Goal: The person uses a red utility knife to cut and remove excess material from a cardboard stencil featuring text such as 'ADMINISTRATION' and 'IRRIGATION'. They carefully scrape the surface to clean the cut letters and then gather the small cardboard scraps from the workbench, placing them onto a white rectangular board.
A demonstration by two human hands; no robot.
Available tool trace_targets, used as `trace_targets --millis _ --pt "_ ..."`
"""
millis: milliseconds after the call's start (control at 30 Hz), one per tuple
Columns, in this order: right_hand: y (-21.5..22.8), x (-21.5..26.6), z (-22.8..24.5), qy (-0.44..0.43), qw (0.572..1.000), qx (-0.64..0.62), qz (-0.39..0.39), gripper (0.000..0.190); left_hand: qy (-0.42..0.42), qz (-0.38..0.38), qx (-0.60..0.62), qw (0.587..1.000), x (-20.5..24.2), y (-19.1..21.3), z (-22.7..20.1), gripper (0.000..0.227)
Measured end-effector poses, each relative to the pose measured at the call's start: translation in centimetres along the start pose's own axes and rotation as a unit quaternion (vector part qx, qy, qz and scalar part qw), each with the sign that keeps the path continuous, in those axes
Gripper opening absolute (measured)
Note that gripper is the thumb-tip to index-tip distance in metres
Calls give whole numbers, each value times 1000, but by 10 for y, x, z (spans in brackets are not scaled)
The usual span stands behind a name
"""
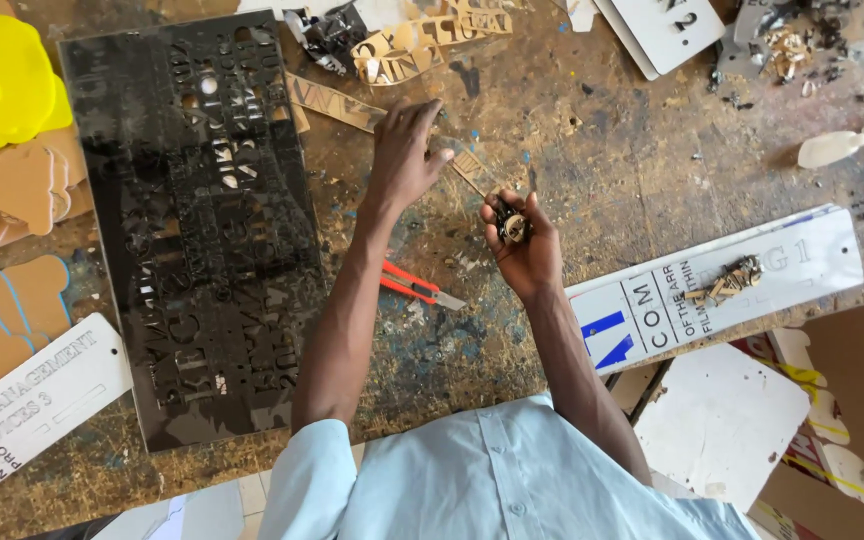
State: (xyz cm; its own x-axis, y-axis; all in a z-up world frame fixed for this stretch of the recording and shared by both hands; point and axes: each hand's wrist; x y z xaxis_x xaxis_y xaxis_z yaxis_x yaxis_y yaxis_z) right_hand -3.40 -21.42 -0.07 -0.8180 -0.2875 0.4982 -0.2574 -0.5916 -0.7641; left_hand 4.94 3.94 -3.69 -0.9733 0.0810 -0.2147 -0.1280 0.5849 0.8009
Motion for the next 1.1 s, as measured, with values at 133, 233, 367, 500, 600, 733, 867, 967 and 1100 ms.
trace_targets --millis 133,233,367,500,600,733,867,967,1100 --pt "5 -5 -4 -8 1000 -1 6 40 -4 -78 56 995 -10 -8 12 45" --pt "7 -5 -4 -9 1000 4 21 41 1 -109 103 989 -6 -1 11 28" --pt "9 -7 -4 -9 999 -9 34 40 -34 -91 122 988 5 19 26 17" --pt "9 -10 -8 -4 1000 19 2 38 -10 -62 84 994 24 43 26 24" --pt "6 -16 -10 -12 998 2 66 36 8 -39 52 998 38 62 31 31" --pt "2 -17 -13 -13 998 14 63 35 123 52 6 991 52 81 31 27" --pt "-3 -16 -14 -16 998 24 61 36 135 17 20 991 51 90 38 38" --pt "-2 -14 -10 -7 997 22 67 37 119 -23 147 982 54 103 46 29" --pt "-1 -12 -10 -9 998 29 63 38 37 -114 307 944 63 123 43 28"
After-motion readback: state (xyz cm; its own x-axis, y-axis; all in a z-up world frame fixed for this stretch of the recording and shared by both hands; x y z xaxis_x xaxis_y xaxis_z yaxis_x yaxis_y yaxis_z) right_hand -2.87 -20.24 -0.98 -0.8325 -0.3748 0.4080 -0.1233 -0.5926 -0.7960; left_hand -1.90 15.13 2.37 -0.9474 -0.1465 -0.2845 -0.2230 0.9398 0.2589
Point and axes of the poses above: each hand's wrist, its own x-axis away from the middle knuckle, its own y-axis out of the back of the hand, z = x × y, and after that the axes turned 4 degrees about x, right-handed
